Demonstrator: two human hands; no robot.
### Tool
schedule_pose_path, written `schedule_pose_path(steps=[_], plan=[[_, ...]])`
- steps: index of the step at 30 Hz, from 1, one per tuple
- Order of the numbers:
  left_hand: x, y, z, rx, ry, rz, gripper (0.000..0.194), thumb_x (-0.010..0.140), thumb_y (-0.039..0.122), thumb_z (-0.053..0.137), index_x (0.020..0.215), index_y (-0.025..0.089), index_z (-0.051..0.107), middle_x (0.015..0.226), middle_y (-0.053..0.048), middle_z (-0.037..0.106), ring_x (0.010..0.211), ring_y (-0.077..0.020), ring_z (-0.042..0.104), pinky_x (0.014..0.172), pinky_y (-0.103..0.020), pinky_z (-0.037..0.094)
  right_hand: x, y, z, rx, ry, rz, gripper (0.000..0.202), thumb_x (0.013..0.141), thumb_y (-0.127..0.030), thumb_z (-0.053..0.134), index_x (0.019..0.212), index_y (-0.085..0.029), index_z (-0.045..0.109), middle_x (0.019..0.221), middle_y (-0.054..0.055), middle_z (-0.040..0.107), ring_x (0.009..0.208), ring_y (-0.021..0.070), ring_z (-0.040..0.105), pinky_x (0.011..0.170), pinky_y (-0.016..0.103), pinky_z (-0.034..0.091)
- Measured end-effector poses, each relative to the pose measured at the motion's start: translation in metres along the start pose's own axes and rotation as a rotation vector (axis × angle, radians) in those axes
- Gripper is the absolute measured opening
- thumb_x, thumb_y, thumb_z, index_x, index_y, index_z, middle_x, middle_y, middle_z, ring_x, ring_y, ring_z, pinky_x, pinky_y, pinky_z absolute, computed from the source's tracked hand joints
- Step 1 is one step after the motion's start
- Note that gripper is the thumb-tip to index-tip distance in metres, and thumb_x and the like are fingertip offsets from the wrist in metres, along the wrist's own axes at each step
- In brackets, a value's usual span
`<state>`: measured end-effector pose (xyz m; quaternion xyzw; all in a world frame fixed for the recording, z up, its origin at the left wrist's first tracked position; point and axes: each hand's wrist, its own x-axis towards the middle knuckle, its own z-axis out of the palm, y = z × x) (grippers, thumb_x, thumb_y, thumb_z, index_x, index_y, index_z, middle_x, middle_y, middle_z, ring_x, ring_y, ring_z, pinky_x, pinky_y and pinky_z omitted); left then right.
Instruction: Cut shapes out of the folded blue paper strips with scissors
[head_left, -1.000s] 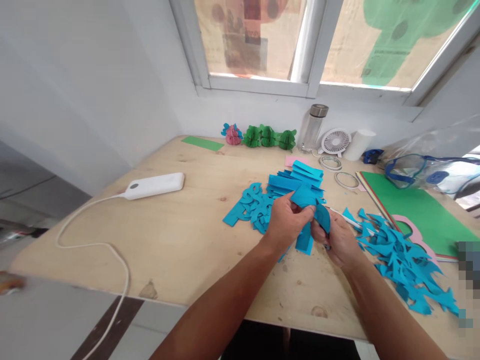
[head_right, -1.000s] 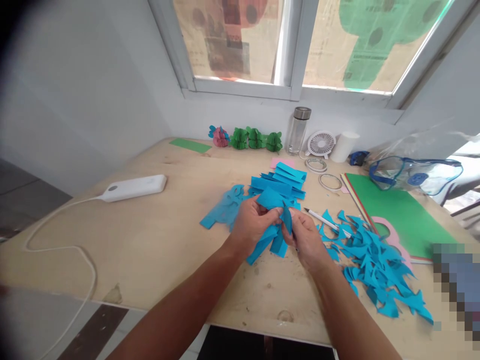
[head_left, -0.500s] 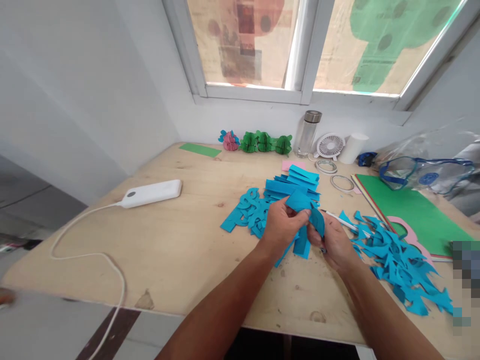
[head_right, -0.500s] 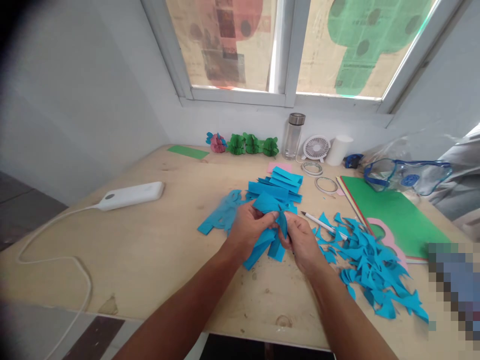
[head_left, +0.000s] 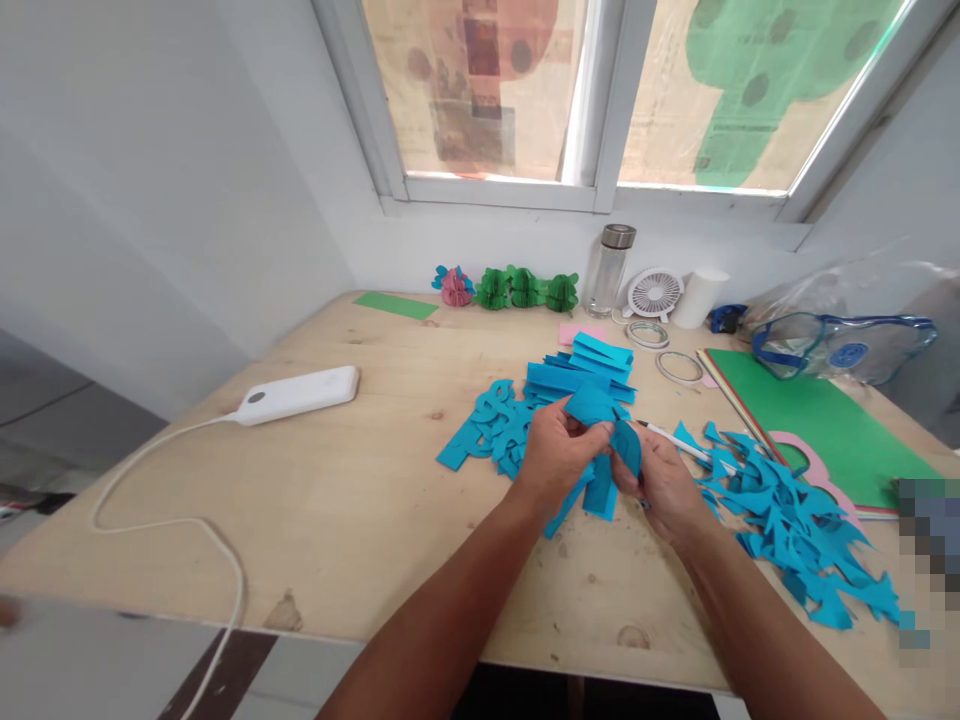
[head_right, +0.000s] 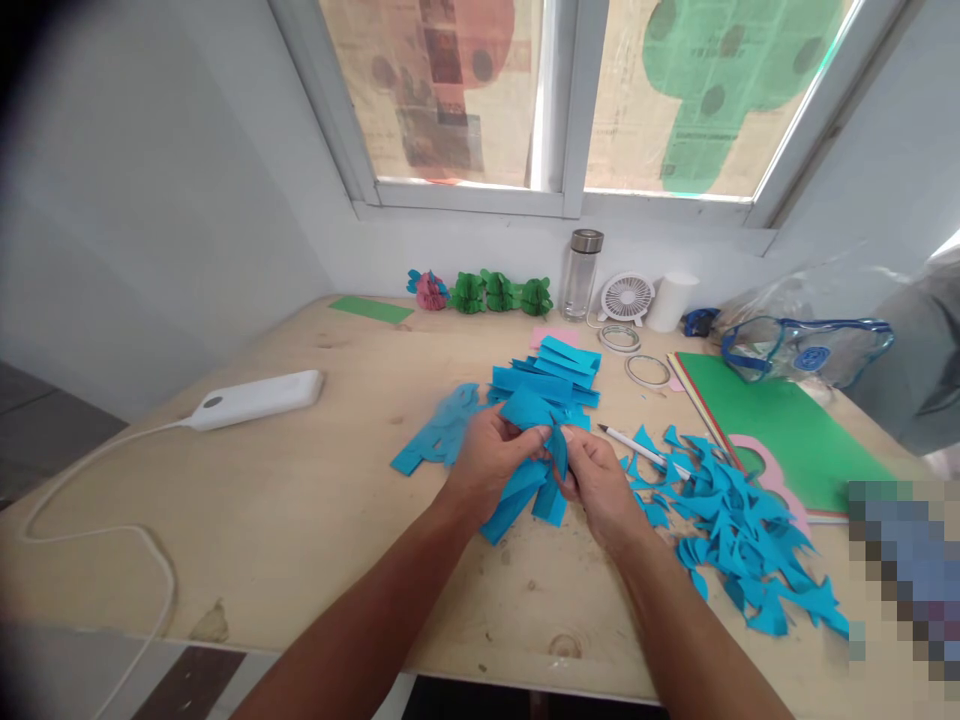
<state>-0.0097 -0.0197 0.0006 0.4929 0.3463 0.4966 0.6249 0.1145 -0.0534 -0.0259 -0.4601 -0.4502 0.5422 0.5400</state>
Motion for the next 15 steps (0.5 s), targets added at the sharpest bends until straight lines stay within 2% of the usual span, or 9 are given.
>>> schedule_pose_path(steps=[8, 15], plan=[[-0.0021, 0.0060, 0.0000, -0.013, 0.043, 0.023, 0.015, 0.066, 0.028, 0.066, 0.064, 0.015, 0.059, 0.056, 0.002, 0.054, 0.053, -0.0094, 0.045, 0.053, -0.023, 0.039, 0.0004, -0.0013, 0.0010, 0.007, 0.007, 0.027, 0.041, 0.080, -0.053, 0.058, 0.059, -0.019, 0.047, 0.039, -0.007, 0.035, 0.036, 0.0065, 0.020, 0.038, 0.024, 0.012], [-0.0014, 0.0049, -0.0002, -0.017, 0.058, 0.032, 0.013, 0.067, 0.027, 0.065, 0.067, 0.014, 0.062, 0.066, 0.000, 0.059, 0.060, -0.0107, 0.049, 0.060, -0.024, 0.043, -0.0002, -0.0039, 0.0059, 0.004, 0.044, 0.047, 0.043, 0.077, -0.053, 0.061, 0.055, -0.020, 0.044, 0.039, -0.007, 0.033, 0.036, 0.0061, 0.022, 0.037, 0.023, 0.012]])
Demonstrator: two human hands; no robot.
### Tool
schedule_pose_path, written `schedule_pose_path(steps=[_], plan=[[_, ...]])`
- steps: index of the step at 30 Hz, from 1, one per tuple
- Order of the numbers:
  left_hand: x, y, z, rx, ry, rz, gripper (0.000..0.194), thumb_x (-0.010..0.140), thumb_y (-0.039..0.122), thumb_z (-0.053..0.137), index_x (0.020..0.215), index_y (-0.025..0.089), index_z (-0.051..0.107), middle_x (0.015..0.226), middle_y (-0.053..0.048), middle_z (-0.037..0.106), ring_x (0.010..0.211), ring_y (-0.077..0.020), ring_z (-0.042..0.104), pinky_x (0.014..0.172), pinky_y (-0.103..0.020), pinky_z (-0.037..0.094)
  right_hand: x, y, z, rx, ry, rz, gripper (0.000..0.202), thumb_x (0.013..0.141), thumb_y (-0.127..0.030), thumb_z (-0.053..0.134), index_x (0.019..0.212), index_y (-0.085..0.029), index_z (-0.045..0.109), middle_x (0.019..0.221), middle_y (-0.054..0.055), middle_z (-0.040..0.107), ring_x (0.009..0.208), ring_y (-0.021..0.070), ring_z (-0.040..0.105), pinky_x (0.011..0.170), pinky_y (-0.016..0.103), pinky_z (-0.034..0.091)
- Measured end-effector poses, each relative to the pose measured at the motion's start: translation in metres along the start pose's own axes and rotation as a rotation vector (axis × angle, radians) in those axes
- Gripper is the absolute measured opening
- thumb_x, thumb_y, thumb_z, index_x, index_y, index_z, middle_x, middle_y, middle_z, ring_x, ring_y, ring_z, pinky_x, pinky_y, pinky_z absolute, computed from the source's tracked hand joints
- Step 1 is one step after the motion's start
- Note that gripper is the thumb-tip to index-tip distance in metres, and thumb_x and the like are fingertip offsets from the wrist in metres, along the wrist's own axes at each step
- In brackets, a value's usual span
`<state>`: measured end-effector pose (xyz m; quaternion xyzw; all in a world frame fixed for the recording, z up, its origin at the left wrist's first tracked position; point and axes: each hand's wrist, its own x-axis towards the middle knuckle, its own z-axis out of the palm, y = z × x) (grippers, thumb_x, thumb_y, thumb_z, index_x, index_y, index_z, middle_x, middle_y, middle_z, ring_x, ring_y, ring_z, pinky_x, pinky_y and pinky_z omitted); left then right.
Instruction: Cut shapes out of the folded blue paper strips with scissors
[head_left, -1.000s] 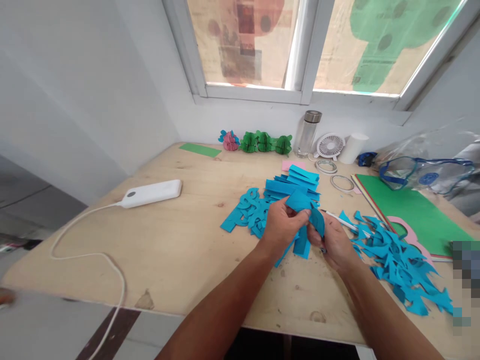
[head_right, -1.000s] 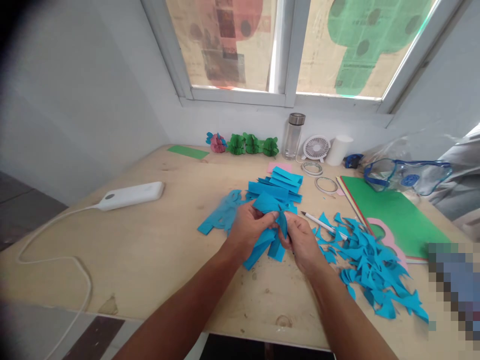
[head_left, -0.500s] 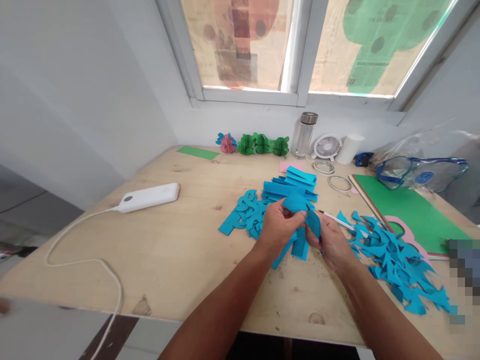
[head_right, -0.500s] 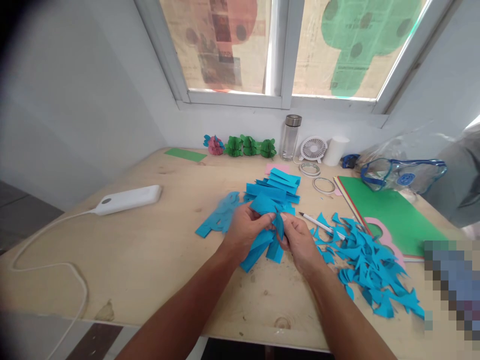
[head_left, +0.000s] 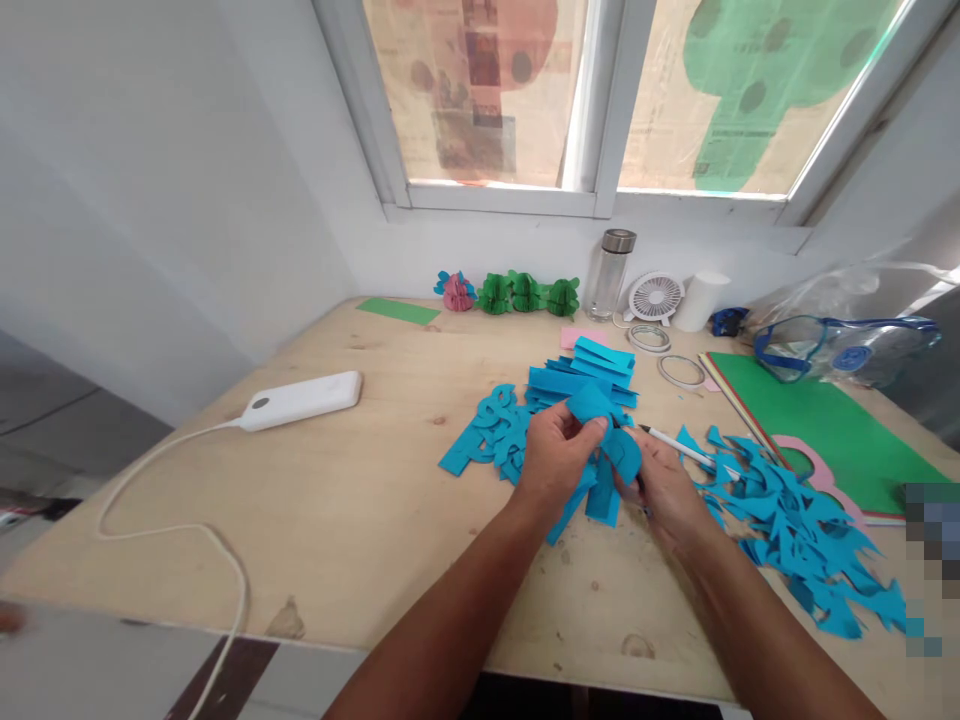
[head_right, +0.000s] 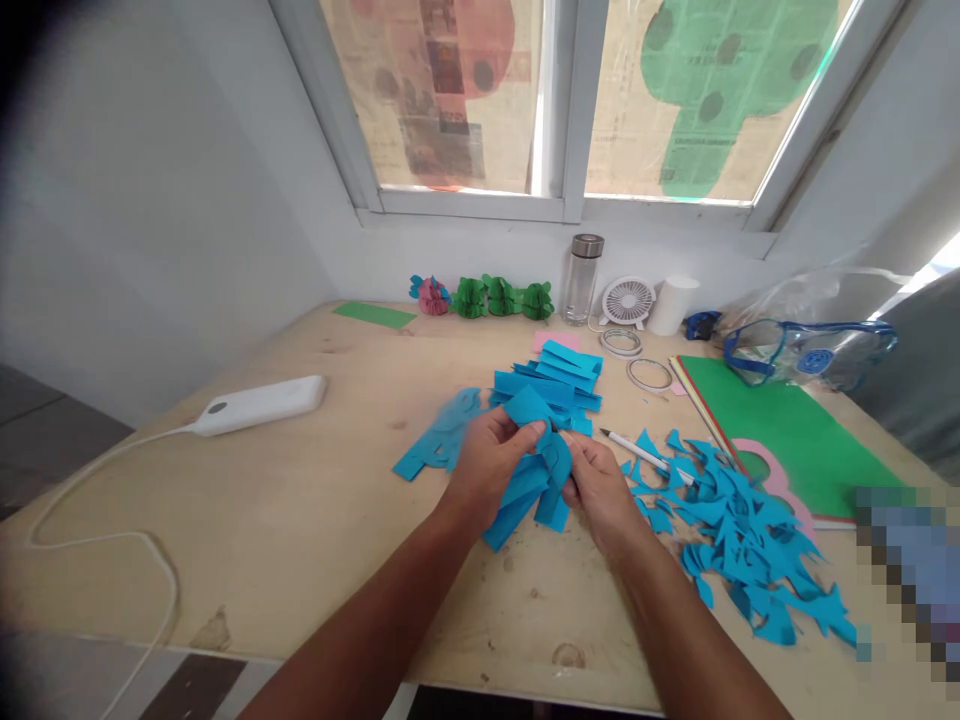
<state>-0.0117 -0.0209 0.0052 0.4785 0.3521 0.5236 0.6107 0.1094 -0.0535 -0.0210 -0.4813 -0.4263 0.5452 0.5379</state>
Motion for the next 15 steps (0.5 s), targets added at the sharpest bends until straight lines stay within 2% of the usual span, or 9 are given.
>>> schedule_pose_path(steps=[15], plan=[[0.0025, 0.0002, -0.0038, 0.011, -0.044, -0.054, 0.015, 0.065, 0.027, 0.066, 0.064, 0.014, 0.059, 0.064, 0.000, 0.056, 0.058, -0.0104, 0.047, 0.055, -0.024, 0.043, -0.0016, 0.0014, -0.0027, -0.020, -0.028, -0.025, 0.045, 0.080, -0.056, 0.057, 0.058, -0.019, 0.045, 0.041, -0.007, 0.035, 0.037, 0.0060, 0.023, 0.037, 0.022, 0.015]])
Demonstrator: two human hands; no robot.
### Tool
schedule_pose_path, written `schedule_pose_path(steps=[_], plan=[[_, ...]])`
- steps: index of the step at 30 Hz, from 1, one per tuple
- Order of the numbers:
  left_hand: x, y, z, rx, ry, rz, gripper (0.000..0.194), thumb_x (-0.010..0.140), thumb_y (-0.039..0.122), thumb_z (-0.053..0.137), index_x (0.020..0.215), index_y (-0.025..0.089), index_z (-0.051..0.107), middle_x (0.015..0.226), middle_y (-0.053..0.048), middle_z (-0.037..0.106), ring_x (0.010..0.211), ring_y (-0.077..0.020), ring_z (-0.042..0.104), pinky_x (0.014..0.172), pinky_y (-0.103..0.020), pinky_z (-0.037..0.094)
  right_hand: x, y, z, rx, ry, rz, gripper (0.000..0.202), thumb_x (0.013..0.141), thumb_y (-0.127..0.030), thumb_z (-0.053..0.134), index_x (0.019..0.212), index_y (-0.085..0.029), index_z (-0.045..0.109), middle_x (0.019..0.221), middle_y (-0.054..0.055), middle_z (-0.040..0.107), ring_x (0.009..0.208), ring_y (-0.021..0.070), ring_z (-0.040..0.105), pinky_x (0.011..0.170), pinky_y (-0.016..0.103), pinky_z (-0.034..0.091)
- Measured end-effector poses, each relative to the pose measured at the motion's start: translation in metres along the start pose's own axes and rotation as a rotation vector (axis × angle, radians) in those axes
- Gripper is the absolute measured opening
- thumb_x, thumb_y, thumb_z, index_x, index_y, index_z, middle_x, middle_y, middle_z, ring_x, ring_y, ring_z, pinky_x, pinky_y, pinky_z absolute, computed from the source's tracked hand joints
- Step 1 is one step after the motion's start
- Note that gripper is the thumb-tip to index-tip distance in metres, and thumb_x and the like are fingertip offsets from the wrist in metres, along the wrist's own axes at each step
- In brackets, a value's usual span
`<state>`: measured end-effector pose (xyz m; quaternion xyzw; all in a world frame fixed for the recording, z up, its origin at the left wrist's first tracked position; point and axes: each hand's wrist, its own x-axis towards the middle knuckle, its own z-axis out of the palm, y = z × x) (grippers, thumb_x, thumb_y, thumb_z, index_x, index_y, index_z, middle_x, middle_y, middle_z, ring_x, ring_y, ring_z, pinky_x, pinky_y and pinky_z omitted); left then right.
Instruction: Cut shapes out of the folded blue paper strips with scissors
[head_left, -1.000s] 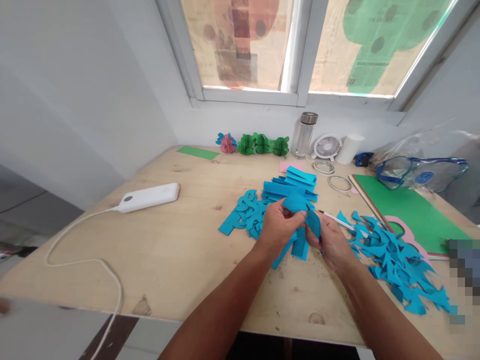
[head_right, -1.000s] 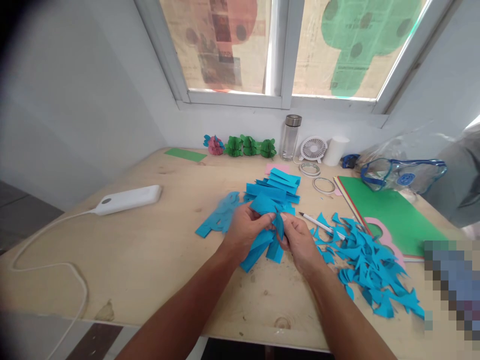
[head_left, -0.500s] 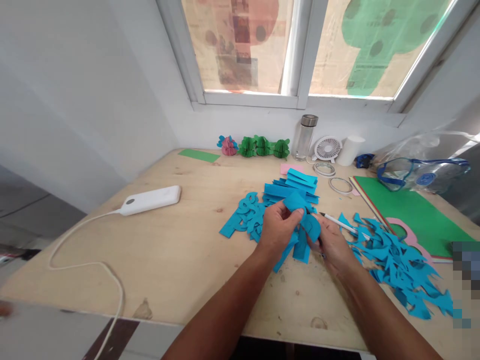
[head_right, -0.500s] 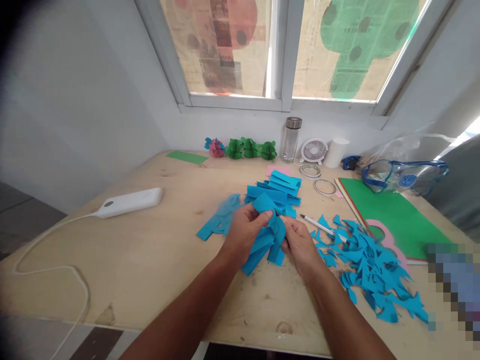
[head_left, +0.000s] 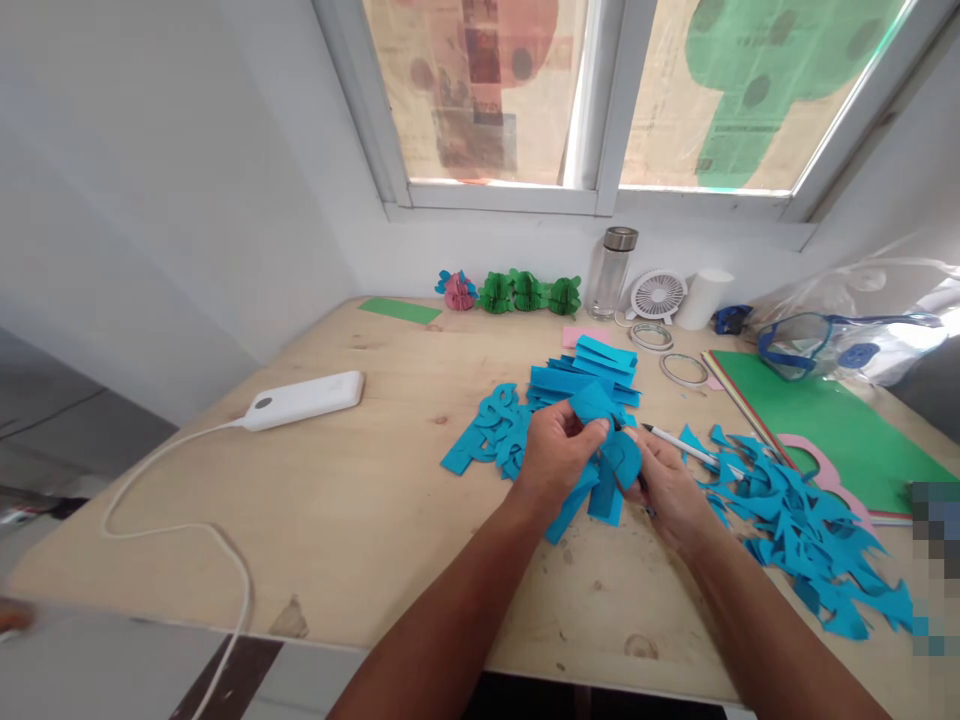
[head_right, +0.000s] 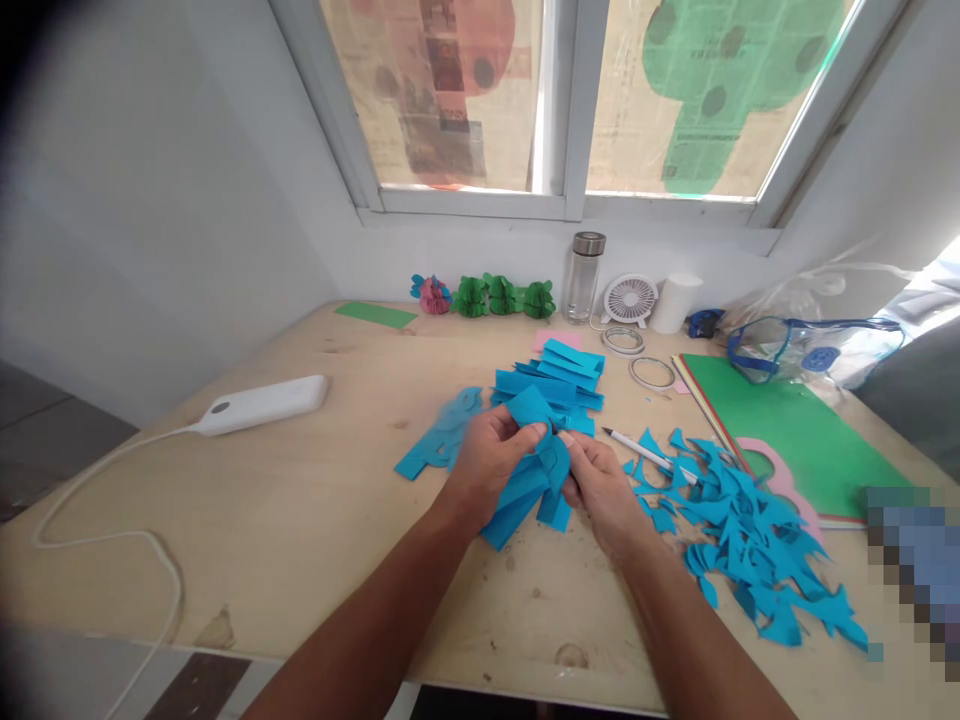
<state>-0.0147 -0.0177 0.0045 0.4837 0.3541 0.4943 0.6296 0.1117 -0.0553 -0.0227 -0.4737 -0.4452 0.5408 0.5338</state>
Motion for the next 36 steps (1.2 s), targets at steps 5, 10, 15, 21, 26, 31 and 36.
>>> schedule_pose_path(steps=[5, 10, 15, 21, 26, 31, 36], plan=[[0.0000, -0.0010, 0.0004, -0.005, -0.001, -0.008, 0.015, 0.065, 0.028, 0.066, 0.066, 0.014, 0.060, 0.067, -0.001, 0.059, 0.062, -0.0116, 0.050, 0.058, -0.025, 0.044, 0.0007, 0.0009, -0.0007, 0.009, -0.006, 0.003, 0.045, 0.081, -0.055, 0.057, 0.058, -0.019, 0.045, 0.041, -0.007, 0.036, 0.037, 0.0060, 0.024, 0.038, 0.022, 0.015], [-0.0001, -0.0018, 0.0013, -0.001, 0.003, -0.003, 0.016, 0.065, 0.028, 0.066, 0.066, 0.013, 0.061, 0.067, -0.002, 0.059, 0.062, -0.0117, 0.050, 0.059, -0.025, 0.045, -0.0001, 0.0006, 0.0003, 0.018, 0.003, 0.010, 0.046, 0.080, -0.057, 0.058, 0.058, -0.019, 0.045, 0.040, -0.007, 0.036, 0.037, 0.0059, 0.024, 0.038, 0.022, 0.014], [-0.0002, -0.0021, 0.0020, -0.012, 0.000, 0.014, 0.015, 0.066, 0.028, 0.066, 0.066, 0.013, 0.061, 0.066, -0.001, 0.058, 0.061, -0.0107, 0.048, 0.058, -0.024, 0.044, -0.0005, 0.0028, 0.0000, 0.013, 0.012, 0.016, 0.047, 0.082, -0.057, 0.056, 0.057, -0.019, 0.044, 0.040, -0.007, 0.036, 0.038, 0.0058, 0.024, 0.039, 0.022, 0.014], [-0.0007, -0.0022, 0.0023, -0.022, 0.020, 0.011, 0.015, 0.064, 0.028, 0.067, 0.066, 0.014, 0.062, 0.066, -0.001, 0.060, 0.060, -0.0110, 0.049, 0.059, -0.025, 0.045, 0.0005, 0.0070, -0.0030, 0.024, -0.007, 0.017, 0.044, 0.084, -0.054, 0.055, 0.059, -0.019, 0.046, 0.040, -0.007, 0.037, 0.037, 0.0058, 0.024, 0.038, 0.022, 0.014], [-0.0005, -0.0031, 0.0019, -0.052, 0.009, 0.015, 0.019, 0.066, 0.031, 0.068, 0.069, 0.014, 0.063, 0.069, -0.003, 0.062, 0.062, -0.0124, 0.051, 0.058, -0.025, 0.046, -0.0004, 0.0047, -0.0021, 0.030, -0.011, 0.012, 0.045, 0.083, -0.055, 0.055, 0.059, -0.019, 0.043, 0.040, -0.008, 0.035, 0.037, 0.0053, 0.023, 0.038, 0.021, 0.014], [0.0000, -0.0035, 0.0018, -0.049, 0.017, 0.021, 0.022, 0.068, 0.035, 0.067, 0.068, 0.014, 0.061, 0.065, -0.002, 0.060, 0.057, -0.0108, 0.049, 0.055, -0.024, 0.044, -0.0010, 0.0013, 0.0001, 0.016, -0.011, 0.020, 0.046, 0.082, -0.056, 0.056, 0.059, -0.019, 0.041, 0.040, -0.008, 0.034, 0.036, 0.0048, 0.022, 0.037, 0.021, 0.014], [-0.0005, -0.0046, 0.0017, -0.044, -0.005, 0.017, 0.020, 0.069, 0.033, 0.065, 0.069, 0.014, 0.060, 0.065, -0.001, 0.058, 0.059, -0.0114, 0.050, 0.055, -0.025, 0.045, -0.0003, 0.0022, 0.0008, 0.033, 0.013, 0.027, 0.047, 0.080, -0.057, 0.058, 0.059, -0.019, 0.041, 0.041, -0.009, 0.033, 0.037, 0.0046, 0.022, 0.037, 0.021, 0.014]])
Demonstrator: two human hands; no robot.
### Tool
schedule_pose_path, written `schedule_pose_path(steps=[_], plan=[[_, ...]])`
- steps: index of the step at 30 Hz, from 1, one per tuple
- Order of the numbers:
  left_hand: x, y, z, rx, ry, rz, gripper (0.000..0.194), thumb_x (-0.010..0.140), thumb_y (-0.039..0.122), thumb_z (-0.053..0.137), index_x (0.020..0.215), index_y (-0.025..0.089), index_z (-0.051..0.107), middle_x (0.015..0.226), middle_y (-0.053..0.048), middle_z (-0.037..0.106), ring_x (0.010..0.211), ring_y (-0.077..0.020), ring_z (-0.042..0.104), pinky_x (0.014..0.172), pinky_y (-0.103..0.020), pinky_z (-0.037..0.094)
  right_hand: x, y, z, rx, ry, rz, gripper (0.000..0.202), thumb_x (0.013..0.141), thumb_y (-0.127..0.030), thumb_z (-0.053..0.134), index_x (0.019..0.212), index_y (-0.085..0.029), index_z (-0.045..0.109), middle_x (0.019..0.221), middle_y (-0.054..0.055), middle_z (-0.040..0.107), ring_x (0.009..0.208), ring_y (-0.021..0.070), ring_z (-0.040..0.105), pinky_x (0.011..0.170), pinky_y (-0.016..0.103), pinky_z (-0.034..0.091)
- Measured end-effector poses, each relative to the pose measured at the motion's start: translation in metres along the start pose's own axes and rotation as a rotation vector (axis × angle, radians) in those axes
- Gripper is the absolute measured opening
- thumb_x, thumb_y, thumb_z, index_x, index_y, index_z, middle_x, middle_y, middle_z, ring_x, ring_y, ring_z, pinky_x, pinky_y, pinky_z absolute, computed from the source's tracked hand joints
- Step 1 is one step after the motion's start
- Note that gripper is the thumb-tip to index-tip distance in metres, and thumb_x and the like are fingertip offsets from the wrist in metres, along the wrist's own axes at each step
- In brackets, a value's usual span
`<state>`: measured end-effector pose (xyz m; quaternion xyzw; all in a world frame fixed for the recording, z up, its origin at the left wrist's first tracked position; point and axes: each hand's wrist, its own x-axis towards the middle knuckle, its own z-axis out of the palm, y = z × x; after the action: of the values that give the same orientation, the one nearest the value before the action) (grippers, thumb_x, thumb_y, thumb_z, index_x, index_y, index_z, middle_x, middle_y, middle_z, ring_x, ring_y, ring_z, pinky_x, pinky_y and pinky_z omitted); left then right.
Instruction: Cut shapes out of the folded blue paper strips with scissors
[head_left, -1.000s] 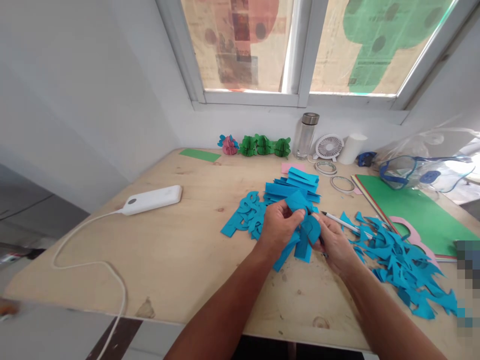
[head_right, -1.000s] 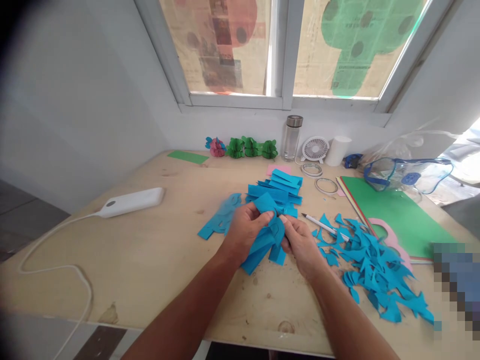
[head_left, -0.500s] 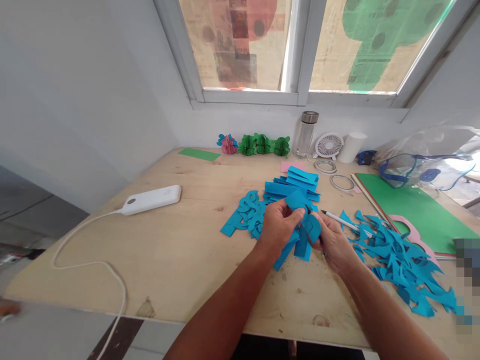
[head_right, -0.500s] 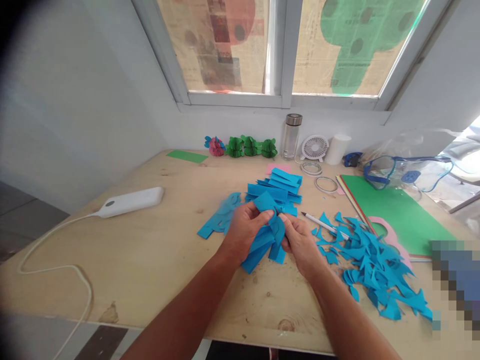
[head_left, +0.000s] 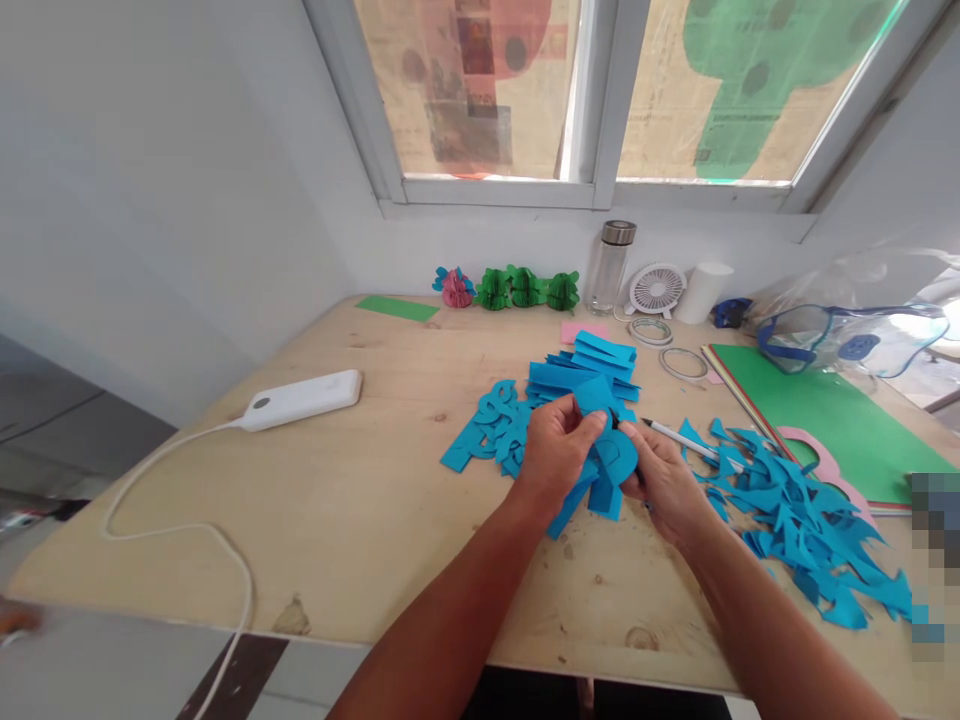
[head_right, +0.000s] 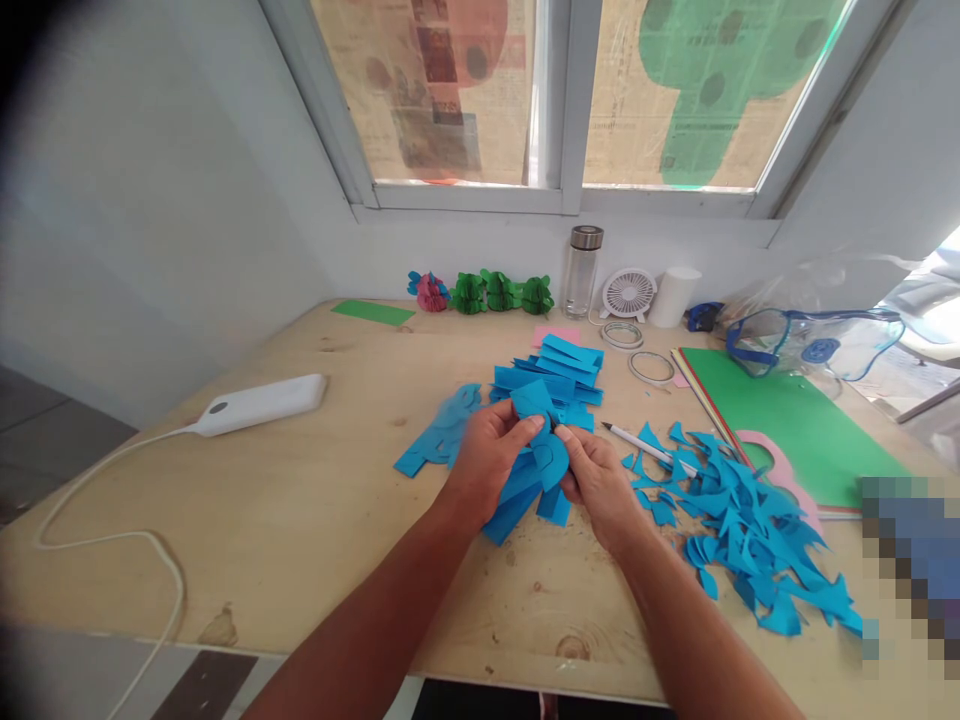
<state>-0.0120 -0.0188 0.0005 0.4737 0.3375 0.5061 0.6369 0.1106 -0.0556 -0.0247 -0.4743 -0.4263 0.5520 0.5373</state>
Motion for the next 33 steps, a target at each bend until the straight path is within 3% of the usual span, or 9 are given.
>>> schedule_pose_path(steps=[10, 19, 33], plan=[[0.0004, -0.0005, 0.0000, -0.013, -0.012, -0.021, 0.018, 0.067, 0.031, 0.065, 0.066, 0.015, 0.057, 0.063, 0.001, 0.055, 0.058, -0.0106, 0.048, 0.057, -0.024, 0.043, -0.0001, -0.0005, -0.0007, 0.004, -0.012, 0.000, 0.046, 0.080, -0.056, 0.058, 0.059, -0.019, 0.040, 0.041, -0.009, 0.031, 0.037, 0.0046, 0.020, 0.038, 0.021, 0.012], [0.0022, -0.0030, -0.0019, 0.039, 0.056, -0.020, 0.024, 0.068, 0.035, 0.067, 0.062, 0.014, 0.055, 0.057, 0.002, 0.048, 0.052, -0.0076, 0.038, 0.049, -0.022, 0.035, 0.0006, 0.0006, -0.0017, -0.023, -0.050, 0.000, 0.045, 0.085, -0.053, 0.054, 0.059, -0.019, 0.040, 0.042, -0.008, 0.034, 0.038, 0.0050, 0.021, 0.038, 0.022, 0.012], [0.0015, -0.0022, -0.0015, 0.019, 0.028, -0.041, 0.024, 0.066, 0.032, 0.066, 0.058, 0.015, 0.051, 0.056, 0.004, 0.044, 0.052, -0.0066, 0.034, 0.048, -0.021, 0.032, -0.0004, -0.0015, -0.0003, -0.047, -0.030, 0.009, 0.045, 0.083, -0.055, 0.055, 0.059, -0.020, 0.040, 0.042, -0.007, 0.035, 0.039, 0.0062, 0.023, 0.037, 0.021, 0.015]])
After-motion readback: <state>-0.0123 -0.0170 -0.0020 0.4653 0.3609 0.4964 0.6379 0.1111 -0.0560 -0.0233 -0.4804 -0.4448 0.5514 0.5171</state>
